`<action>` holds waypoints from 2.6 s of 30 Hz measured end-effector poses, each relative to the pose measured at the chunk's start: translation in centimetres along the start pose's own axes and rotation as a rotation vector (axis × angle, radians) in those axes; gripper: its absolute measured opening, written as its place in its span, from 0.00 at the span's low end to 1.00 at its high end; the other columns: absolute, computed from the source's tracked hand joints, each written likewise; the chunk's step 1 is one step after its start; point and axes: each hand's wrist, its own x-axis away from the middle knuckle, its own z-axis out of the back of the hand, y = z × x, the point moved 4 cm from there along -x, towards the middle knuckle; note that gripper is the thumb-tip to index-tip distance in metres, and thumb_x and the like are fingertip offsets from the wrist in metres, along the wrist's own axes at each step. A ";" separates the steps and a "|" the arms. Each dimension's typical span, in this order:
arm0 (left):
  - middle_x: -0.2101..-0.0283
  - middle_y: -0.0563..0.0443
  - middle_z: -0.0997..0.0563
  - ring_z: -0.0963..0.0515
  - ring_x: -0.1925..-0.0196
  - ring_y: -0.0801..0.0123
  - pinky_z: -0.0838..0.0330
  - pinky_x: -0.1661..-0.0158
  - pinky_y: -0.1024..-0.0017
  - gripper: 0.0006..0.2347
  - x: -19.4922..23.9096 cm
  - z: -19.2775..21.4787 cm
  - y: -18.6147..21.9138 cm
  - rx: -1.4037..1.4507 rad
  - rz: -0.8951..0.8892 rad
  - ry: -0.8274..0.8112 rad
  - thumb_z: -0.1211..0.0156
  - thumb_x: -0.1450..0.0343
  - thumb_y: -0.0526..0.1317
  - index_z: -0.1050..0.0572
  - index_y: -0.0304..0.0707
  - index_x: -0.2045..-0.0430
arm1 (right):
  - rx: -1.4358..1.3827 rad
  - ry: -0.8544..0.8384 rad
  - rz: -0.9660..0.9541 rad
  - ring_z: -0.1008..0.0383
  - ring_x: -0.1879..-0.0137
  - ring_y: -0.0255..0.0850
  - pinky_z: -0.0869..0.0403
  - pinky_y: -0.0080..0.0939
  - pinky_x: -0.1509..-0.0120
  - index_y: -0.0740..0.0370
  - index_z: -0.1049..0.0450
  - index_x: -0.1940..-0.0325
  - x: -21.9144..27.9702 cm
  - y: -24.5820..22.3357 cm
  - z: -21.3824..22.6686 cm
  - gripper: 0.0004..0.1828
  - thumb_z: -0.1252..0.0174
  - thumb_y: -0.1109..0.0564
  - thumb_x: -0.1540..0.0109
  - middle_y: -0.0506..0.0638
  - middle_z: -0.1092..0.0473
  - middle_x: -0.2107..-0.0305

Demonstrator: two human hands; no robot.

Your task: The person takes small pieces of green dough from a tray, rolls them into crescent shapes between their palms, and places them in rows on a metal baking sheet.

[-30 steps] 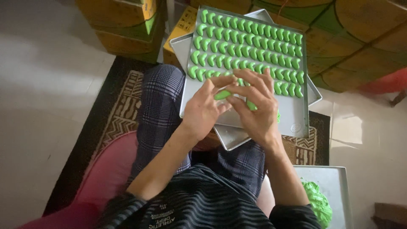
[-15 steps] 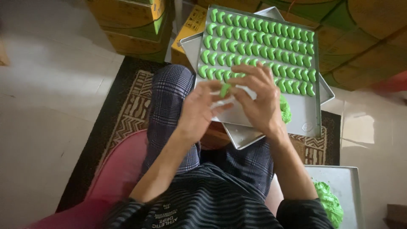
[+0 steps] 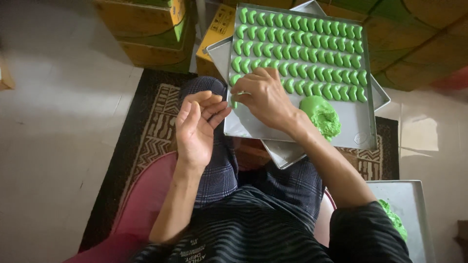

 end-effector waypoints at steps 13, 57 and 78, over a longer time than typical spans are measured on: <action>0.55 0.41 0.17 0.15 0.53 0.60 0.20 0.45 0.53 0.15 0.1 0.9 -0.8 -0.039 -0.017 0.028 0.43 0.26 0.49 0.27 0.37 0.53 | 0.118 -0.084 -0.008 0.31 0.55 0.44 0.40 0.49 0.40 0.51 0.22 0.65 -0.5 -0.3 0.3 0.04 0.34 0.54 0.37 0.45 0.27 0.67; 0.61 0.46 0.16 0.17 0.55 0.66 0.21 0.48 0.65 0.07 1.4 -9.0 -8.2 -0.714 0.208 -0.428 0.44 0.26 0.36 0.20 0.45 0.57 | -0.086 0.358 -0.482 0.19 0.57 0.50 0.21 0.45 0.53 0.66 0.21 0.57 18.1 3.9 11.9 0.08 0.31 0.71 0.38 0.58 0.25 0.62; 0.61 0.44 0.17 0.16 0.52 0.62 0.19 0.50 0.66 0.07 1.2 -8.0 -9.3 -0.646 0.168 -0.438 0.45 0.25 0.33 0.21 0.39 0.57 | 0.149 0.188 -0.564 0.21 0.61 0.57 0.24 0.51 0.57 0.62 0.20 0.50 17.6 3.7 12.8 0.06 0.37 0.63 0.32 0.60 0.24 0.66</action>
